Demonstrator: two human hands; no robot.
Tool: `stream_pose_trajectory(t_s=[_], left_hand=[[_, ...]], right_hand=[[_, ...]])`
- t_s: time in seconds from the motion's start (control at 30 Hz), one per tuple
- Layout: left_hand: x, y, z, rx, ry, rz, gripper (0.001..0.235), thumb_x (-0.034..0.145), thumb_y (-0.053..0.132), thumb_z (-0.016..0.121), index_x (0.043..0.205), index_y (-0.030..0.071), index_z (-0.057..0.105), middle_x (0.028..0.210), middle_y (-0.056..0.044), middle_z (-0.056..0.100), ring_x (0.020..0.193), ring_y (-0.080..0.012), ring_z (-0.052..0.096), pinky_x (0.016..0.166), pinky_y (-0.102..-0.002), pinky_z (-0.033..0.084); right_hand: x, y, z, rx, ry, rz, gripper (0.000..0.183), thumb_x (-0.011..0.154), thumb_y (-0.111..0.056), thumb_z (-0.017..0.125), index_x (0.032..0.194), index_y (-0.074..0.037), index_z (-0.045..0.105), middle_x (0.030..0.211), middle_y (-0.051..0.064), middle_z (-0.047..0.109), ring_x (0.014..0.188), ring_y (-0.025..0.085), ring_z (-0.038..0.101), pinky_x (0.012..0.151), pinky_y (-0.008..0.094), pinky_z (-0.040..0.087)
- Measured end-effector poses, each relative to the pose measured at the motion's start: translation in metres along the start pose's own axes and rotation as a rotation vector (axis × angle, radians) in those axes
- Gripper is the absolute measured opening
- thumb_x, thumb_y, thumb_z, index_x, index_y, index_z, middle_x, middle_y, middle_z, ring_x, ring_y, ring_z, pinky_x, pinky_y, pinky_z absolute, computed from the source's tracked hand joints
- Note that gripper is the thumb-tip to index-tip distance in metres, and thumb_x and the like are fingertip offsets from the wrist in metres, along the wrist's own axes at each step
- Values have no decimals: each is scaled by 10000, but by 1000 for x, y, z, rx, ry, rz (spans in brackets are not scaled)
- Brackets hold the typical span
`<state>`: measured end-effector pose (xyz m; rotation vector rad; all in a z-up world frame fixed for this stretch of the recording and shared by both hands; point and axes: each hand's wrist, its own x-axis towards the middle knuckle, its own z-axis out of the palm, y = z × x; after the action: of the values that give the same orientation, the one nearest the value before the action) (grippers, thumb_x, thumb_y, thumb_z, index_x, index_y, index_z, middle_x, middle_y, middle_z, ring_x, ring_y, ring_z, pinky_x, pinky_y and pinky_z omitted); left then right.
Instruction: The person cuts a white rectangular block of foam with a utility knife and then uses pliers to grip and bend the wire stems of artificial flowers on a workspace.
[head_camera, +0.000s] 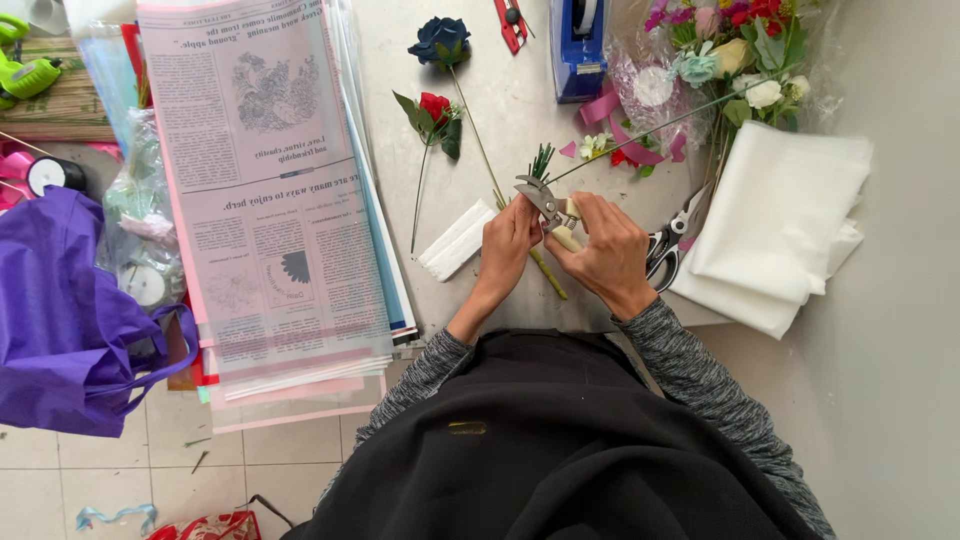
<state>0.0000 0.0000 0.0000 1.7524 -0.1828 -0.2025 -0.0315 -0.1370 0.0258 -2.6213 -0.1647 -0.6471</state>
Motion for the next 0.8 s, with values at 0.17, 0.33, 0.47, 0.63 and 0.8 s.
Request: stream_pose_trajectory(t_s=[0.17, 0.33, 0.47, 0.63, 0.8], left_hand=[[4, -16, -5, 15, -37, 16, 442, 1027, 361, 261, 711, 114, 446, 484, -78, 440, 498, -197, 394, 542, -324, 403], [7, -16, -10, 14, -55, 33, 449, 1028, 360, 260, 687, 127, 435, 476, -55, 437, 488, -175, 399, 540, -299, 401], [9, -14, -13, 20, -71, 49, 439, 1027, 352, 267, 686, 128, 430, 473, -57, 439, 484, -192, 394, 549, -310, 403], [10, -11, -14, 19, -77, 48, 451, 1027, 371, 262, 689, 131, 439, 463, -47, 442, 484, -183, 392, 550, -307, 398], [10, -11, -14, 21, -78, 35, 453, 1024, 382, 264, 690, 133, 441, 467, -53, 445, 490, -188, 406, 553, -304, 403]], right_hand=[[-2, 5, 6, 52, -51, 10, 417, 704, -399, 763, 961, -127, 579, 597, 10, 417, 550, 206, 544, 536, 301, 461], [-3, 8, 10, 89, -83, 25, 365, 730, -417, 742, 916, -153, 572, 568, -6, 423, 525, 191, 552, 520, 293, 463], [-2, 7, 8, 115, -119, 33, 354, 753, -403, 730, 933, -142, 572, 565, 15, 431, 529, 213, 565, 522, 312, 475], [2, 7, 4, 185, -165, 55, 319, 762, -362, 724, 917, -129, 571, 546, 21, 440, 500, 225, 553, 512, 329, 470], [6, 3, 1, 225, -182, 78, 285, 748, -313, 721, 894, -125, 564, 527, 50, 443, 502, 257, 568, 508, 346, 466]])
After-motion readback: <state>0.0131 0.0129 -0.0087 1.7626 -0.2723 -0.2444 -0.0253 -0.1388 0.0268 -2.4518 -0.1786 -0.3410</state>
